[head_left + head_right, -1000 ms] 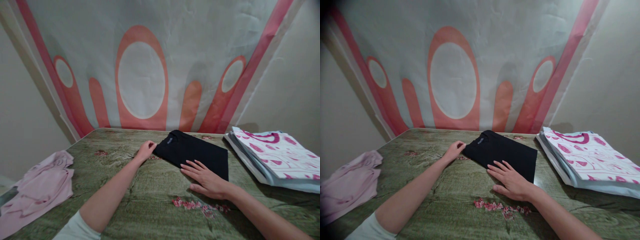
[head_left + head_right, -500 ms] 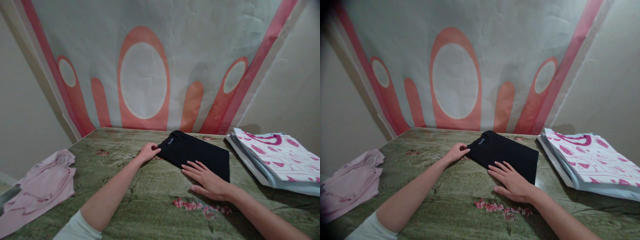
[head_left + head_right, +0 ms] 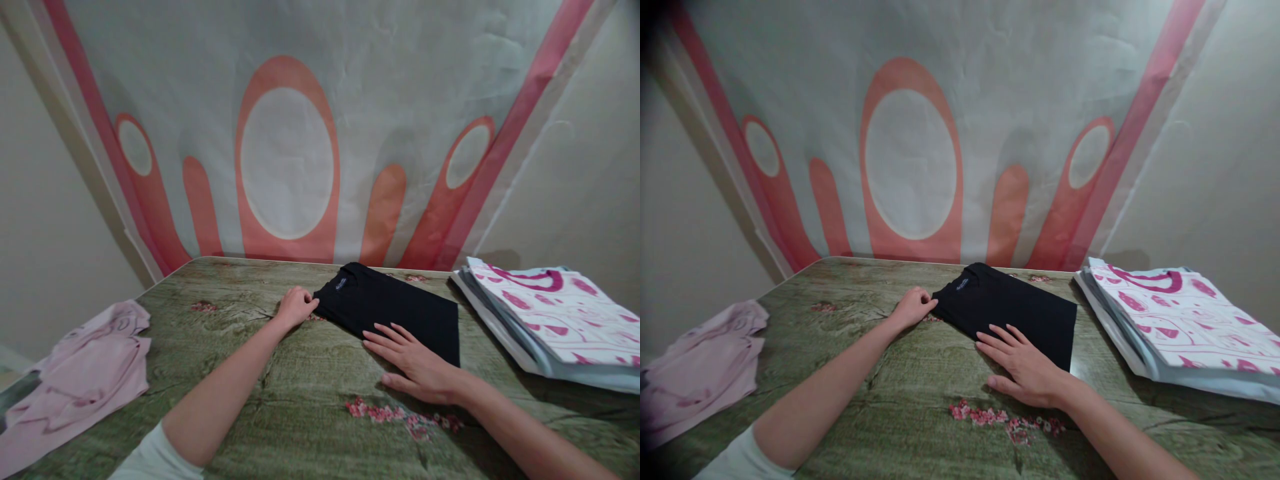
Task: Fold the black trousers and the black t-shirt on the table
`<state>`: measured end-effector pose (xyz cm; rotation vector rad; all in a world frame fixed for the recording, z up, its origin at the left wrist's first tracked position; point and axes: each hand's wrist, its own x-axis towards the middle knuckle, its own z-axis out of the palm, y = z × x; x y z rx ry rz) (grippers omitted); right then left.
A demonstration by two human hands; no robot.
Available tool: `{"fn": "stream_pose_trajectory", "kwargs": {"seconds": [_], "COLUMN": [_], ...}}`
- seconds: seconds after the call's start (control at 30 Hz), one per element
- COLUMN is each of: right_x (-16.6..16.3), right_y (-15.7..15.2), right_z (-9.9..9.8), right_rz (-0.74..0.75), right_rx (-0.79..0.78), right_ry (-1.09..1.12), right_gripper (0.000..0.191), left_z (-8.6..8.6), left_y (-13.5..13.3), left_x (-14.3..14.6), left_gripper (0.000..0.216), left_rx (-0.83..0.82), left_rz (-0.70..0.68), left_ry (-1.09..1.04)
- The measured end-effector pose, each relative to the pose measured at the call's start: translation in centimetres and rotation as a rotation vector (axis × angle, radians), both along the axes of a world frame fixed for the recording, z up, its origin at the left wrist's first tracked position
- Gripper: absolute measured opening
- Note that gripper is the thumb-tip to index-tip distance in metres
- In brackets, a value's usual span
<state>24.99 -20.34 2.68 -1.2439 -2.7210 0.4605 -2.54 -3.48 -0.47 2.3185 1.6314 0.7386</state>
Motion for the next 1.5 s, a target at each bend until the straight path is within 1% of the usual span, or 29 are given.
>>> {"fn": "stream_pose_trajectory", "kwargs": {"seconds": [0.13,0.2,0.27,0.37,0.47,0.57,0.73,0.8,0.9,1.0,1.07,1.13,1.17,1.23,1.3,1.37,1.43,1.5], "right_x": [-0.1,-0.1,-0.1,0.0,-0.1,-0.1,-0.2,-0.4,-0.6,-0.9,-1.0,-1.1,-1.2,-1.3,-1.4,-1.5,-1.4,-1.0], "right_y": [-0.2,-0.3,-0.3,-0.2,-0.1,-0.1,-0.2,-0.3,-0.5,-0.8,-0.9,-1.0,-1.0,-1.1,-1.2,-1.4,-1.4,-1.1], "right_z": [0.1,0.2,0.1,0.0,0.0,0.2,0.2,0.1,0.0,0.2,0.3,0.5,0.6,0.8,1.0,1.3,1.5,1.5], "right_rz": [-0.004,-0.006,-0.009,-0.004,0.005,-0.001,0.000,-0.001,-0.010,-0.005,0.009,0.022,0.027,0.033,0.036,0.042,0.053,0.034], "right_rx": [-0.004,-0.002,0.003,0.008,0.008,0.006,0.010,0.010,0.007,-0.007,-0.019,-0.026,-0.028,-0.033,-0.045,-0.061,-0.089,-0.113], "right_ry": [-0.009,-0.010,-0.009,0.009,0.027,0.020,0.028,0.031,0.032,0.032,0.031,0.025,0.021,0.017,0.026,0.040,0.056,0.086], "right_gripper": [0.060,0.060,0.059,0.059,0.059,0.059,0.063,0.065,0.070,0.074,0.075,0.075,0.075,0.074,0.072,0.070,0.068,0.067], "left_z": [0.0,0.1,0.4,0.9,1.4,1.4,0.8,0.9,1.7,3.0,3.8,4.4,4.5,4.4,4.0,3.4,2.9,2.6], "left_y": [0.0,0.1,0.1,-0.1,-0.3,-0.3,-0.1,-0.2,-0.7,-1.6,-2.4,-3.3,-3.8,-4.9,-5.8,-6.6,-7.1,-7.3], "left_x": [-0.1,-0.2,-0.4,-0.8,-1.0,-1.0,-0.5,-0.3,-0.3,-0.5,-0.5,-0.2,0.2,1.1,2.2,3.0,3.5,3.6], "left_gripper": [0.033,0.036,0.040,0.042,0.038,0.034,0.019,0.014,0.012,0.012,0.009,0.020,0.026,0.031,0.035,0.039,0.042,0.044], "left_rx": [0.049,0.035,-0.048,-0.213,-0.290,-0.283,-0.297,-0.254,-0.104,-0.054,0.003,0.107,0.148,0.168,0.134,0.078,0.019,-0.023], "left_rz": [-0.016,-0.045,-0.105,-0.234,-0.299,-0.260,-0.076,-0.019,0.041,0.034,0.026,-0.039,-0.109,-0.302,-0.480,-0.595,-0.653,-0.674], "left_ry": [0.002,-0.015,-0.046,-0.123,-0.172,-0.153,-0.134,-0.087,0.092,0.289,0.342,0.305,0.267,0.202,0.181,0.205,0.246,0.284]}}
